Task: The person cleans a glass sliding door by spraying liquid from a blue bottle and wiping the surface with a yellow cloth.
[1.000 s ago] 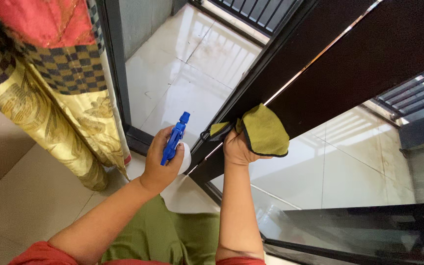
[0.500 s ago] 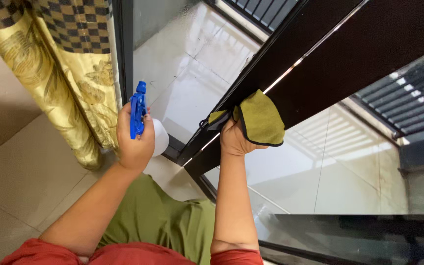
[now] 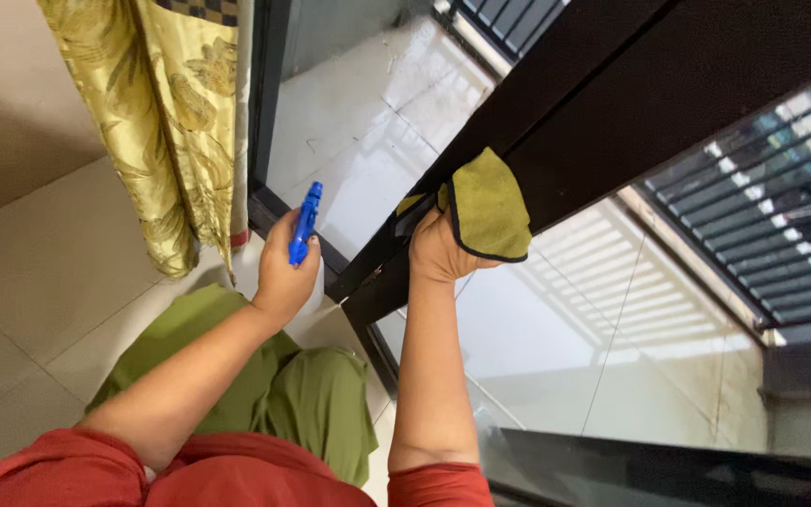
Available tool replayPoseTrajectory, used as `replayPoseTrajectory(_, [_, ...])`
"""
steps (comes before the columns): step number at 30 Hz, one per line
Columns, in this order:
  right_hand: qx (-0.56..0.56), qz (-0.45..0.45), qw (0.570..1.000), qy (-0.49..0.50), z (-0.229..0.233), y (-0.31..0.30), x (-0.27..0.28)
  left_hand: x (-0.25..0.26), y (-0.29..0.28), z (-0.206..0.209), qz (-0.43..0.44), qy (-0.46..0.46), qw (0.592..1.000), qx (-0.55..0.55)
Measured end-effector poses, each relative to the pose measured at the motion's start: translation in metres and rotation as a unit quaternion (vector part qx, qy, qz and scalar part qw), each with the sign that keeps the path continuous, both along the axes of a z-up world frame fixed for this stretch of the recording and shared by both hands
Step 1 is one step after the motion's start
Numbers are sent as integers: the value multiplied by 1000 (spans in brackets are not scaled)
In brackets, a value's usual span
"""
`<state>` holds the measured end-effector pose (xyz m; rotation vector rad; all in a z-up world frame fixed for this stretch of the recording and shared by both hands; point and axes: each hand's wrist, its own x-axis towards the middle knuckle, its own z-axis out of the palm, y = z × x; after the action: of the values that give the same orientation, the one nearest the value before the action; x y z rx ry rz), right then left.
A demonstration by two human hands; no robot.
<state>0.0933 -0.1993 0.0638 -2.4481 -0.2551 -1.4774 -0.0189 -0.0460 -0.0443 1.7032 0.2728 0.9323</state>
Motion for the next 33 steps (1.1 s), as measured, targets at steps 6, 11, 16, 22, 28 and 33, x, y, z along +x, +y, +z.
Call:
replayPoseTrajectory(6, [32, 38, 998, 36, -33, 0, 30, 5, -10, -6, 27, 16, 999, 6])
replayPoseTrajectory(11, [45, 50, 997, 42, -55, -3, 39, 6, -18, -5, 19, -2, 1000, -14])
replayPoseTrajectory(16, [48, 80, 994, 50, -51, 0, 38, 4, -15, -25, 15, 65, 997, -26])
replayPoseTrajectory(22, [19, 55, 998, 12, -37, 6, 28, -2, 8, -62, -57, 62, 996, -20])
replayPoseTrajectory(28, [-32, 14, 998, 57, -73, 18, 40, 12, 45, -111, -127, 123, 984, 27])
replayPoseTrajectory(33, [-53, 50, 996, 50, -150, 47, 34, 17, 78, -123, -179, 123, 975, 39])
